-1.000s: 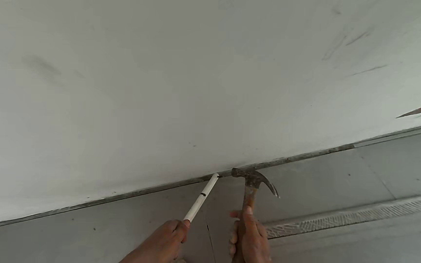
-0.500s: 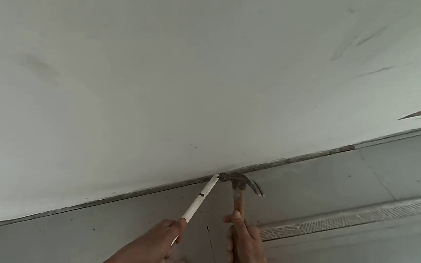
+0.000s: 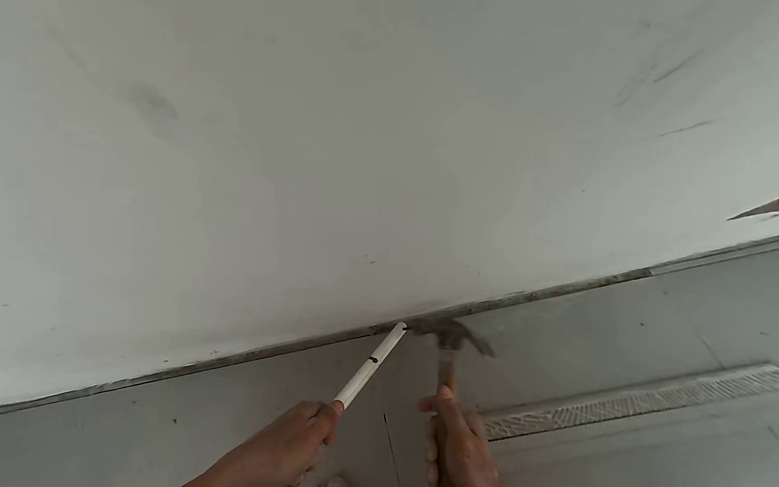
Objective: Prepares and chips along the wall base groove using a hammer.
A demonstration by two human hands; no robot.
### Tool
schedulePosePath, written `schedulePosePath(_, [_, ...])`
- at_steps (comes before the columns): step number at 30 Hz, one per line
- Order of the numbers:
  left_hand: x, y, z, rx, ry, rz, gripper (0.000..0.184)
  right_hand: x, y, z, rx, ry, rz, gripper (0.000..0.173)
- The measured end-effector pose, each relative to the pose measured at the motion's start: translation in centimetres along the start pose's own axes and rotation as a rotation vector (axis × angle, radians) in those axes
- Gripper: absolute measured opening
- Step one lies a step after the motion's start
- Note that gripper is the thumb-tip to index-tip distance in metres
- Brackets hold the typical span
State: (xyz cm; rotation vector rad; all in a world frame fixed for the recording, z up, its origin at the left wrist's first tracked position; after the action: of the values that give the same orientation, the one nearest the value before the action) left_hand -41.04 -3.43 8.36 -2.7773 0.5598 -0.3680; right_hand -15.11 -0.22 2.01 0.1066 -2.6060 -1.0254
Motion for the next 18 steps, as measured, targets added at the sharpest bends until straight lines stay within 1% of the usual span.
schedulePosePath(2, [-0.3,0.1,0.2,0.001,-0.006,0.017,0.049,-0.6,0.4,0.1,0.006,0.039,-0.036,0.056])
schedulePosePath(5, [-0.3,0.0,0.3,-0.006,-0.029,0.034,0.049,-0.5,0.0,-0.1,-0.095,0.014,-0.049,0.056])
schedulePosePath(6, [-0.3,0.1,0.2,-0.008,-0.027,0.032,0.05,-0.2,-0.1,-0.1,-0.09,0.006,-0.051,0.055])
schedulePosePath(8, [-0.2,0.1,0.2,-0.015,-0.023,0.023,0.05,-0.1,0.5,0.0,0.017,0.026,-0.08,0.054])
schedulePosePath(9, [-0.2,0.0,0.1,-0.019,-0.025,0.026,0.049,-0.3,0.8,0.0,0.039,0.034,-0.087,0.054])
schedulePosePath(13, [-0.3,-0.3,0.0,-0.022,-0.048,0.077,0.049,-0.3,0.7,0.0,-0.077,0.002,-0.063,0.054])
schedulePosePath(16, [-0.3,-0.4,-0.2,-0.038,-0.058,0.123,0.05,-0.9,1.3,0.1,0.045,0.056,-0.09,0.055])
schedulePosePath(18, [-0.5,-0.6,-0.1,-0.032,-0.063,0.145,0.05,-1.6,1.8,0.1,0.008,0.071,-0.095,0.057])
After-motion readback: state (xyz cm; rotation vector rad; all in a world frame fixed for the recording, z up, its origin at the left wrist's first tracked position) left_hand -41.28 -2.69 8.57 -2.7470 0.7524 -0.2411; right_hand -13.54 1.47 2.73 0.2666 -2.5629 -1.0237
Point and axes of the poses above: each hand's wrist, its own z-axis towards the middle knuckle, its own x-axis out of the palm, y = z × x, the point moved 1 cm from there along z, towards the middle knuckle, and after that the axes turned 10 degrees about y, right-handed, at the moved point
